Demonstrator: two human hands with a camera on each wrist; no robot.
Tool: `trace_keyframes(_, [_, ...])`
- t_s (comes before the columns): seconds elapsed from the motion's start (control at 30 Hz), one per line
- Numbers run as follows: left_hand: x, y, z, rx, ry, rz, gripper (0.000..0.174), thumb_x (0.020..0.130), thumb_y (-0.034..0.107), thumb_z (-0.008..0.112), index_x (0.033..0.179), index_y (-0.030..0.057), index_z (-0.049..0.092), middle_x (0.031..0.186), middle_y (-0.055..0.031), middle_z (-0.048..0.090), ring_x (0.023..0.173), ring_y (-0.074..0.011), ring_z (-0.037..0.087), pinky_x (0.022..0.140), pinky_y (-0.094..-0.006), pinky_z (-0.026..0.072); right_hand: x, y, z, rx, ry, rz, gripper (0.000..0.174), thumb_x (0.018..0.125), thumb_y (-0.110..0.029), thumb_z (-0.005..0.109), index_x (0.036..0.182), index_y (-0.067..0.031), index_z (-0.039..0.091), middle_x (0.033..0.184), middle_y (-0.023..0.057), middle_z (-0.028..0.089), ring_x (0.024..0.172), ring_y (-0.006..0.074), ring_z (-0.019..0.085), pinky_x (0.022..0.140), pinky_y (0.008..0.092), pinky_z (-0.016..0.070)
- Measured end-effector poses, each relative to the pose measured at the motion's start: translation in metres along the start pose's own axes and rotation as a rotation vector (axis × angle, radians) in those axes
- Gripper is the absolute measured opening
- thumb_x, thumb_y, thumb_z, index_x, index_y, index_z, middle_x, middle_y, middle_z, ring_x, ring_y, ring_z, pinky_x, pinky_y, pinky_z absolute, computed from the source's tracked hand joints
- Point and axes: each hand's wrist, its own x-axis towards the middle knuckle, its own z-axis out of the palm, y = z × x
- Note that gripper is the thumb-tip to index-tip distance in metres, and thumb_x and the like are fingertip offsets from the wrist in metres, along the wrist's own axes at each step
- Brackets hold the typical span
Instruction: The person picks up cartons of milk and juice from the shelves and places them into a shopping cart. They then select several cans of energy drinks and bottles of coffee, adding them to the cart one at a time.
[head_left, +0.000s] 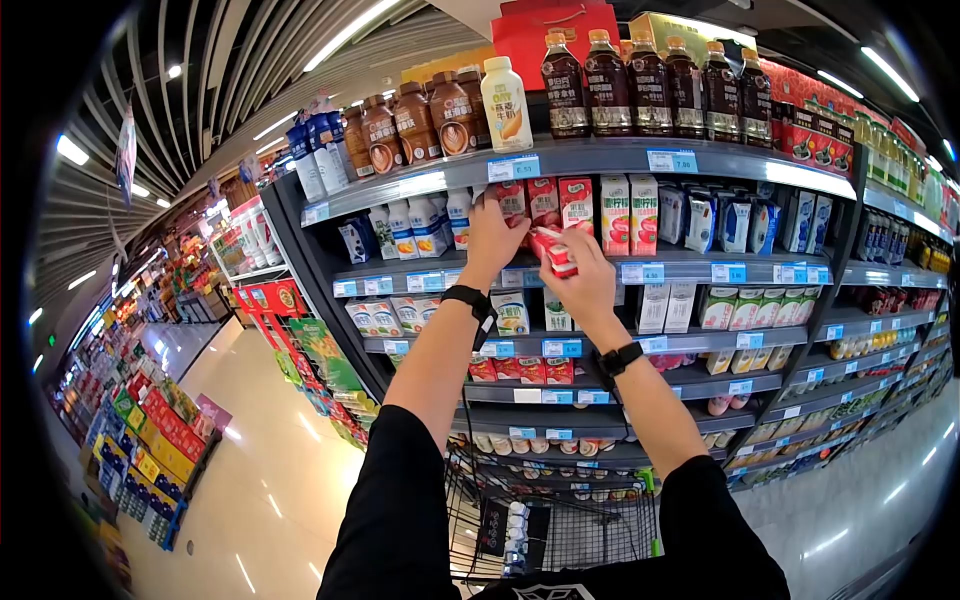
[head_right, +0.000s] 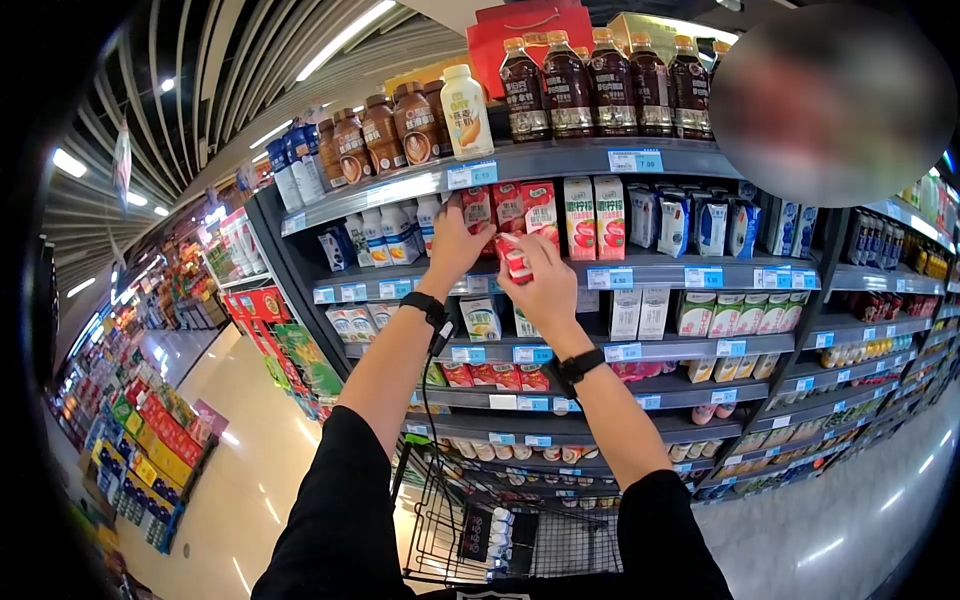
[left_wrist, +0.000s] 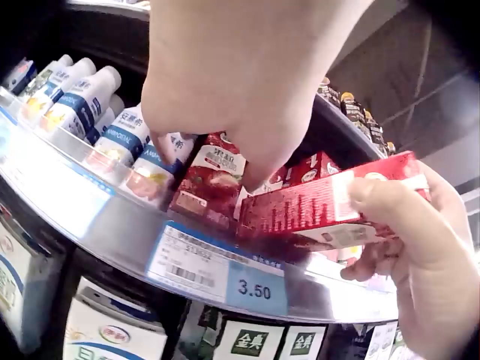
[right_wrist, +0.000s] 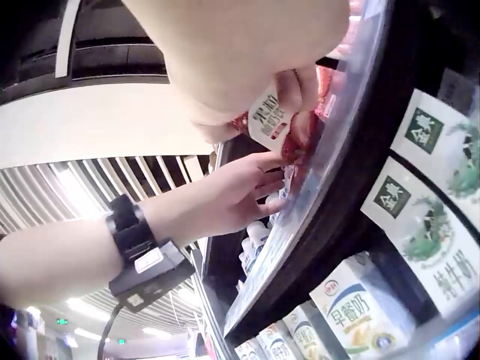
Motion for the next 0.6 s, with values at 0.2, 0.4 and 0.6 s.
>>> trace_keyframes(0.2, [-0.008,0.021,0.007,0.043,0.09,-0.161,0.079,0.073,0.032,0.089,0.136,0.0008,0.054,0.124,-0.0248,0.063,0.114,-0.043,0.063,0.096,-0.0492,0.0531,-0.064,-0.019,-0.046,0.09,0.198,0.036,0.041,0.075,-0.005,0.086,0.111,-0.0014,0.066,0.118,0.0213,0.07,0.1,0.0372,0.072,0.085,0.0405,0.0594])
trace_keyframes(0.4, [-0.02,0.025,0.012,-0.032,0.176,-0.28,0.07,0.071,0.029,0.082,0.131,0.0014,0.059,0.122,-0.0241,0.063,0.11,-0.0422,0.065,0.093,-0.0492,0.0535,-0.173,-0.055,-0.091,0.225,0.182,0.471,0.046,0.087,0.0,0.081,0.127,0.0052,0.06,0.13,0.0205,0.066,0.112,0.0263,0.068,0.097,0.0378,0.0549])
trace_keyframes(0.6, [-0.037,0.021,0.002,-0.281,0.303,-0.099,0.054,0.064,0.016,0.09,0.106,0.0,0.061,0.109,-0.0169,0.06,0.099,-0.0363,0.063,0.088,-0.0448,0.0521,-0.295,-0.072,-0.14,0.316,-0.017,1.032,0.055,0.094,0.0,0.073,0.143,0.0053,0.049,0.138,0.021,0.061,0.119,0.0214,0.063,0.101,0.0343,0.0522])
